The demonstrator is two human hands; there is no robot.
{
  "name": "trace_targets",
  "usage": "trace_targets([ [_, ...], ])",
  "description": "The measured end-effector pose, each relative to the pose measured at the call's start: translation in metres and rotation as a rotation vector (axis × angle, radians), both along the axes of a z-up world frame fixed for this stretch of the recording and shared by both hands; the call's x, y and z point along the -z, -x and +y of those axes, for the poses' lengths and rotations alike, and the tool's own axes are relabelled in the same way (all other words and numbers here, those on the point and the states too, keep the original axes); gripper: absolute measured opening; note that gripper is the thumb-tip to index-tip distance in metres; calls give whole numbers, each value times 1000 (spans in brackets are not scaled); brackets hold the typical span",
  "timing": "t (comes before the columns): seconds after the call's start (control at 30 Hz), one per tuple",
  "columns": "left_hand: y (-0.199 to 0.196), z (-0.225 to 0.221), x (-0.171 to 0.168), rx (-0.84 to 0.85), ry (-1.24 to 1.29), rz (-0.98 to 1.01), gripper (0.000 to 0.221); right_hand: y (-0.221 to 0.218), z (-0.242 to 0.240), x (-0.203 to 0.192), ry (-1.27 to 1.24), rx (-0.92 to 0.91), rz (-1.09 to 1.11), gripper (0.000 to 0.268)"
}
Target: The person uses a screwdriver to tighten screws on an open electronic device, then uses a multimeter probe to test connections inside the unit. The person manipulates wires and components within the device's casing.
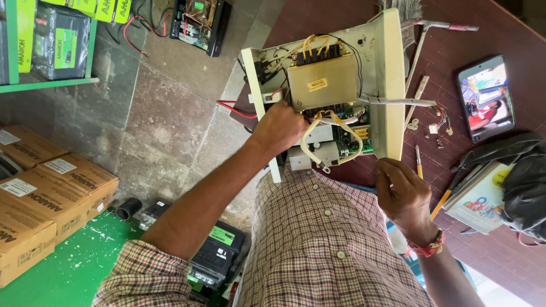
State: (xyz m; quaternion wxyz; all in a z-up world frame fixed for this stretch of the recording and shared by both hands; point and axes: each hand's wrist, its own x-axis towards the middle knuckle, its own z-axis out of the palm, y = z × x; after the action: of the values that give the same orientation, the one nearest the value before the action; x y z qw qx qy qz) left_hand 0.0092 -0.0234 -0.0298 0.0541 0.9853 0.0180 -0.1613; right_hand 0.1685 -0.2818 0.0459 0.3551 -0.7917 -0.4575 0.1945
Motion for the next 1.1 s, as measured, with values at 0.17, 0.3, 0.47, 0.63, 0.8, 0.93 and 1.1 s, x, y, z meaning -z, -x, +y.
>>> trace_targets([
  [0.17,1,2,-4,7,17,36,24,3,-1,-1,16,-14,2,11],
  [0.3,1,0,-5,28,-23,16,16,2,-1,0,5,-8,8,9],
  [0.47,3,2,-1,-41,43,40,13,-2,-5,-1,27,5,-19,11],
  [0.63,3,2,1,-50,24,28,10,-2,-1,-3,25,-9,-27,10],
  [0.8,4,3,3,-62,63,7,12,-3,0,0,24,-22,-29,10],
  [0.93,7,3,3,-125,152,-68,15,-4,-1,1,25,-21,-15,9],
  [1.1,11,1,-1,-178,129,-100,15,-5,1,0,30,-19,-6,9],
])
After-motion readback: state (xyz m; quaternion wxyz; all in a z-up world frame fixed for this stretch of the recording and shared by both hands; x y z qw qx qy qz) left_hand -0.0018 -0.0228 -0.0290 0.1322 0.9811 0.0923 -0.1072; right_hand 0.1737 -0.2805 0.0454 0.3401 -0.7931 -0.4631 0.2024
